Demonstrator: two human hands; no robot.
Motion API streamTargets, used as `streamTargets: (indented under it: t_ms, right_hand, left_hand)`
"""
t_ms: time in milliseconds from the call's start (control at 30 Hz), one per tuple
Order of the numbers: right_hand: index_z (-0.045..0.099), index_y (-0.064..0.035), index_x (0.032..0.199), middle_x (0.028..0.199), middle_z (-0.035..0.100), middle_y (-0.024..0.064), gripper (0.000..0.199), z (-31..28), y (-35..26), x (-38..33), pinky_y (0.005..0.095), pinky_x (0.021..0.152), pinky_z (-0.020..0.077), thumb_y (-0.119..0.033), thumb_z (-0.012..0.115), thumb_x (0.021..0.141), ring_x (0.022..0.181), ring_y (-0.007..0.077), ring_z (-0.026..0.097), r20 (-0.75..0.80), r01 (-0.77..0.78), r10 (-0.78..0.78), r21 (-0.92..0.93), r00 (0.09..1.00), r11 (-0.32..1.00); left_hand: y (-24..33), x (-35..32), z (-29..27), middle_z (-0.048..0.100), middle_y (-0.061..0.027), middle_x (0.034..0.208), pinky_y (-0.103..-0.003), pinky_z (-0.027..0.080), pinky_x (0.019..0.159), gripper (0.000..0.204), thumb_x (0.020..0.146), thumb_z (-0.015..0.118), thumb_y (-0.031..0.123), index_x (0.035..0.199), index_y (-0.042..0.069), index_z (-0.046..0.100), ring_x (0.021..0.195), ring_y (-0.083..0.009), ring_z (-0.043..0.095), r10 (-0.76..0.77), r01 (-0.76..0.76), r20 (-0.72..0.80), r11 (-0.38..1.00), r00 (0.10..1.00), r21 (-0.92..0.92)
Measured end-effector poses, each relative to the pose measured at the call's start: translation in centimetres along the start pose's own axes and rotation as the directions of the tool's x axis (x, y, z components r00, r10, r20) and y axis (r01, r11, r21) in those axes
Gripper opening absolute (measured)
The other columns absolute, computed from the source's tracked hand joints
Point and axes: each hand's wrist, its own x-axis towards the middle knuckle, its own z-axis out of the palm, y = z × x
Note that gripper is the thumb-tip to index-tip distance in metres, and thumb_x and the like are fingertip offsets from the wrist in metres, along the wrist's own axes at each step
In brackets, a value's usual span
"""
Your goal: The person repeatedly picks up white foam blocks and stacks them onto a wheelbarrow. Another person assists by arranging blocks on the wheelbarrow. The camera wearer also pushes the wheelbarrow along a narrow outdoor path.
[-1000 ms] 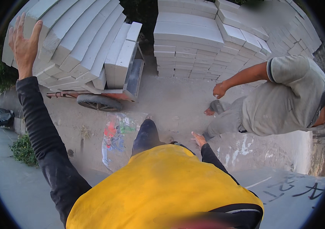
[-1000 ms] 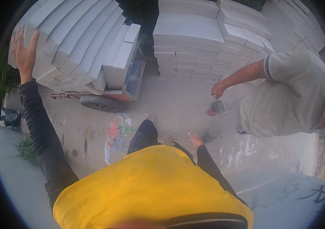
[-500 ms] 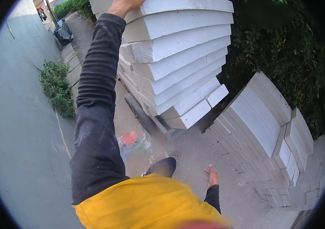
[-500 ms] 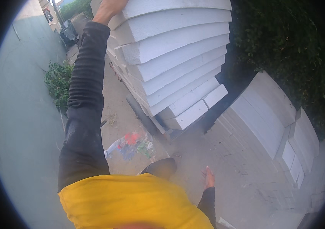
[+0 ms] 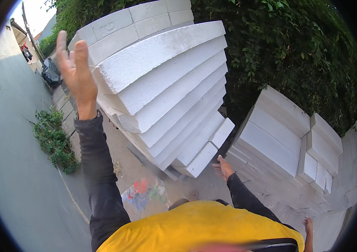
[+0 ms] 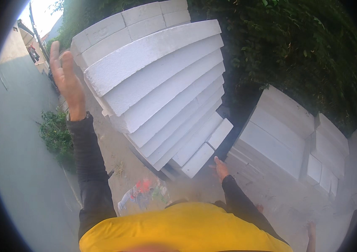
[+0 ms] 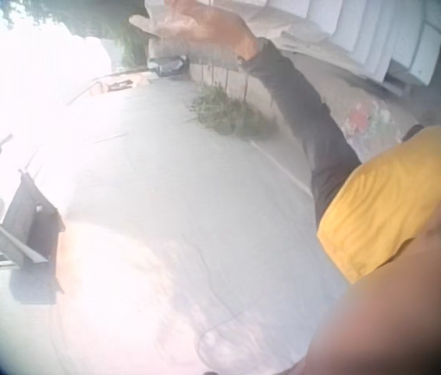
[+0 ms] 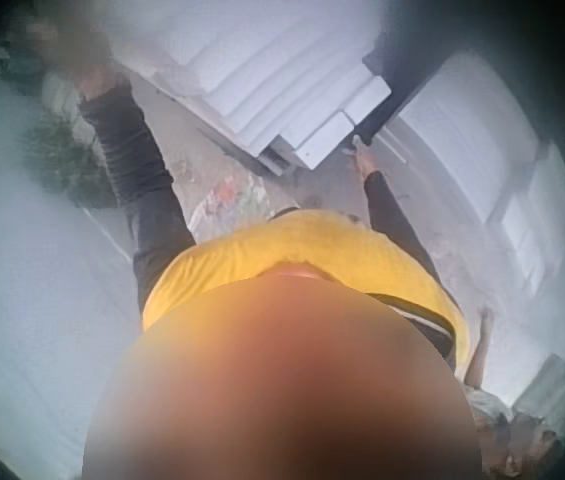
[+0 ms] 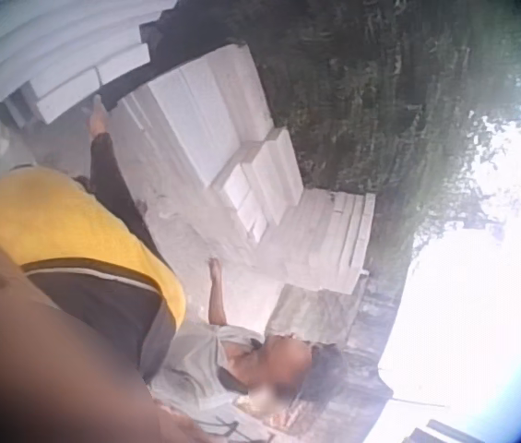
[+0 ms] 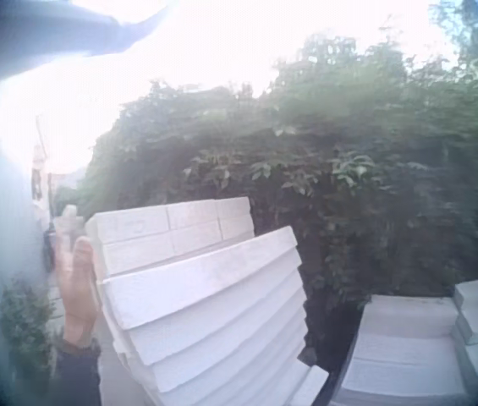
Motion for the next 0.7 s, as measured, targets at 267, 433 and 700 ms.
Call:
streamTargets:
  t_ms: [267,433,700]
  right_hand:
    - [0.028,-0.0045,0.160,0.158,0.043,0.0187,0.091,-3.2,3.7,-0.4,0.0597,0.109,0.0387,-0.070,0.047,0.099,0.136,0.0329,0.052,-0.063,-0.131,0.130,-0.010,0.990,0.991]
    - [0.028,-0.0055,0.161,0.155,0.048,0.0205,0.090,-9.2,9.3,-1.5,0.0594,0.109,0.0379,-0.071,0.042,0.100,0.140,0.0364,0.048,-0.309,-0.256,0.300,0.174,0.903,0.951]
    - [0.031,0.0028,0.159,0.154,0.046,0.0269,0.098,-13.5,14.8,-5.0,0.0438,0.118,0.0349,-0.073,0.042,0.098,0.141,0.0334,0.050,-0.565,-0.152,0.218,0.162,0.795,0.975]
  left_hand:
    - [-4.6,-0.4,1.9,0.022,-0.0202,0.168,-0.043,0.006,0.128,0.096,0.103,0.025,0.072,0.161,-0.004,0.022,0.158,-0.0296,0.012,-0.040,0.041,0.026,0.997,0.999,-0.069]
    - [-0.8,-0.7,1.0,0.019,-0.0168,0.168,-0.048,-0.003,0.126,0.099,0.096,0.037,0.073,0.160,-0.001,0.021,0.157,-0.0265,0.006,0.161,-0.197,-0.298,0.976,0.941,-0.095]
    - [-1.6,-3.8,3.4,0.029,-0.0211,0.163,-0.046,0.004,0.129,0.102,0.096,0.045,0.071,0.156,-0.008,0.026,0.154,-0.0275,0.018,-0.132,0.131,0.000,0.981,0.991,-0.141]
